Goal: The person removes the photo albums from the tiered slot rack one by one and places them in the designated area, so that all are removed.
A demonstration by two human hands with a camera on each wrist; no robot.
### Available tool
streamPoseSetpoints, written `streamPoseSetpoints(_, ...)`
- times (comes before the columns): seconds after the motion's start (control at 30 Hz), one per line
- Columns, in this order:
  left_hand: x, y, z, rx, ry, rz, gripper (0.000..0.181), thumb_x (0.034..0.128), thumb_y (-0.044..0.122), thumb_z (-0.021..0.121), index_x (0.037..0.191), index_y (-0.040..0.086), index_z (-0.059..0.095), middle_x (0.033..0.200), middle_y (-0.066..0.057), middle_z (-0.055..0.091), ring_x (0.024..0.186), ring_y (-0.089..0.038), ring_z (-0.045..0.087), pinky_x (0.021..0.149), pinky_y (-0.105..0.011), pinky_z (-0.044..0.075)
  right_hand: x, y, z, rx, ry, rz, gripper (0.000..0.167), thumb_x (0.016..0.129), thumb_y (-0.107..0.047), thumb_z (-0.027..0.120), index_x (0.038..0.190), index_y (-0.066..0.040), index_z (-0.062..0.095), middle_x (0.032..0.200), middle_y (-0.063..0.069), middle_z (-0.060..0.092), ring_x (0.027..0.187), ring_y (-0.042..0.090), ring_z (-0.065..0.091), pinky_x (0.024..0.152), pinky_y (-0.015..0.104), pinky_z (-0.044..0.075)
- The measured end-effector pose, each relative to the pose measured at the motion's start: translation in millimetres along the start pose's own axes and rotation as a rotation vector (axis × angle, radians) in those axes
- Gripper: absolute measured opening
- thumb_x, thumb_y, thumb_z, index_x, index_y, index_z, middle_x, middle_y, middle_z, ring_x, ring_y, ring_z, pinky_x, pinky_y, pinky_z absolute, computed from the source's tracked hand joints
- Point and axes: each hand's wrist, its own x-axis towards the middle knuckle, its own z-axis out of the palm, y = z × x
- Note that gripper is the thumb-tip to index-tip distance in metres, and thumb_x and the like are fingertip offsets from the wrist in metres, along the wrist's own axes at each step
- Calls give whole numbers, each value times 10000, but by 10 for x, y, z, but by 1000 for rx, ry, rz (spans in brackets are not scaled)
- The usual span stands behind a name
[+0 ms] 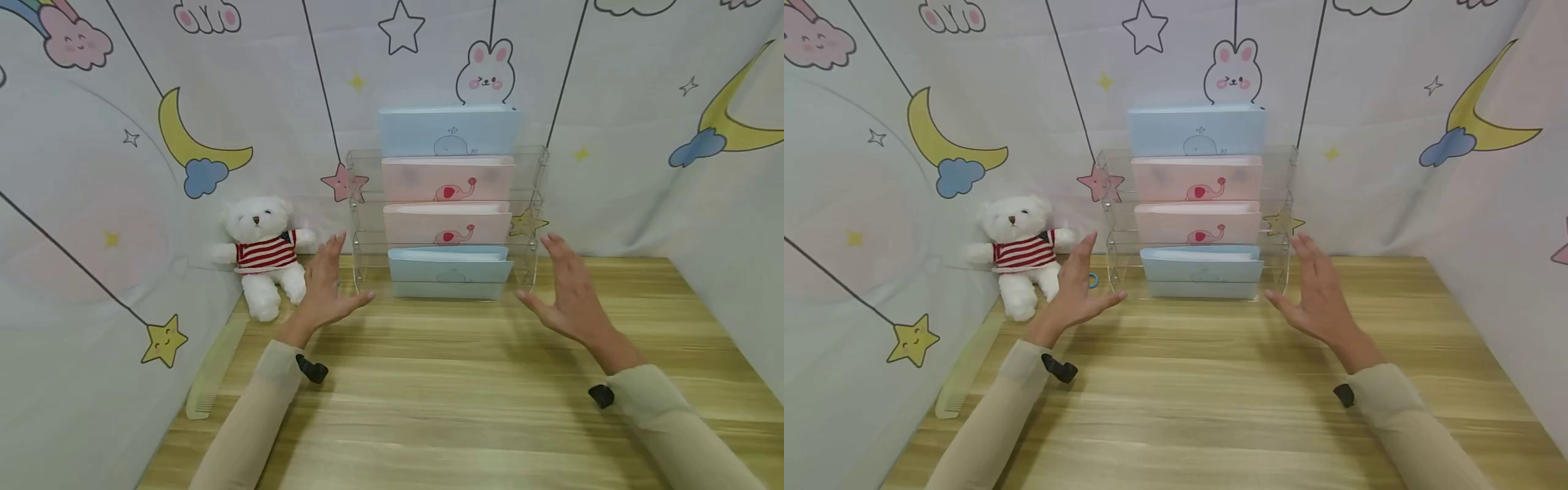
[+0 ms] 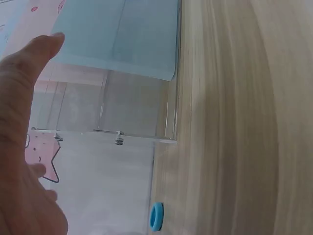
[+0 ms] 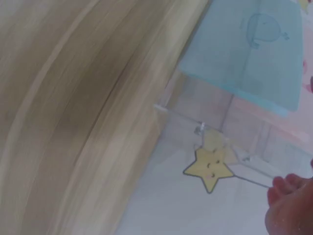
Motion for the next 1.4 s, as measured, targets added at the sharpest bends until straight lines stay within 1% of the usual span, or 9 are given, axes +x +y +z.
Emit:
streamPoseSetpoints(0.1,19,-29,23,-100,-28,27,1281,837,390,886,1744,246,-7,1820,-148,83,1673,-476,113,1275,-762,152,20,-43,37,43,11,5,1017,922,-505,761,1691,-45,280,1700,269,363,1553,525,352,1255,706,273)
streamPoseSetpoints(0.2,27,-49,42,-145,-66,16,1301,854,367,889,1741,306,-60,1827,-131,55,1662,-483,170,1252,-757,252,40,-82,66,82,11,12,1016,859,-314,818,1681,-24,296,1670,276,405,1480,527,440,1200,716,332)
streamPoseSetpoints(0.37,45,-69,96,-181,-83,0,1296,867,344,889,1731,387,-76,1833,-107,44,1612,-509,303,1259,-696,317,65,-124,104,155,5,64,991,840,-176,843,1668,-30,319,1610,280,480,1367,520,541,1070,706,427)
streamPoseSetpoints(0.5,64,-86,146,-206,-81,-7,1294,864,319,899,1732,389,-58,1819,-157,107,1567,-503,399,1238,-648,388,82,-140,134,197,-17,106,992,860,-141,846,1690,-101,303,1585,266,513,1366,493,561,1055,668,465)
streamPoseSetpoints(0.63,53,-105,194,-257,-78,-37,1255,893,305,881,1725,423,-50,1786,-236,185,1502,-546,474,1160,-672,461,103,-160,174,227,-25,123,969,880,-122,840,1691,-125,310,1555,248,551,1361,461,579,1044,635,475)
streamPoseSetpoints(0.9,19,-148,319,-335,-87,-65,1153,949,254,838,1716,459,2,1739,-344,217,1509,-583,436,1155,-655,471,154,-199,277,279,-54,153,850,923,-106,824,1649,-88,382,1479,250,613,1361,458,586,1054,628,471)
streamPoseSetpoints(1.2,45,-188,347,-388,-74,-62,1105,968,181,813,1704,500,53,1731,-338,247,1466,-552,511,1047,-645,549,230,-218,350,307,-50,141,777,914,-73,831,1601,-93,468,1471,240,614,1305,457,613,1026,665,502)
streamPoseSetpoints(1.3,47,-207,350,-412,-75,-54,1088,979,143,796,1708,487,66,1724,-342,264,1448,-549,533,1021,-644,560,245,-222,368,330,-66,149,726,926,-77,829,1579,-130,515,1534,188,589,1318,417,614,1039,576,511)
streamPoseSetpoints(1.4,42,-224,344,-425,-77,-43,1070,988,104,778,1718,446,75,1713,-347,285,1434,-556,544,1020,-640,562,267,-227,388,394,-105,187,647,965,-105,805,1559,-166,555,1579,132,565,1363,315,587,1071,390,496)
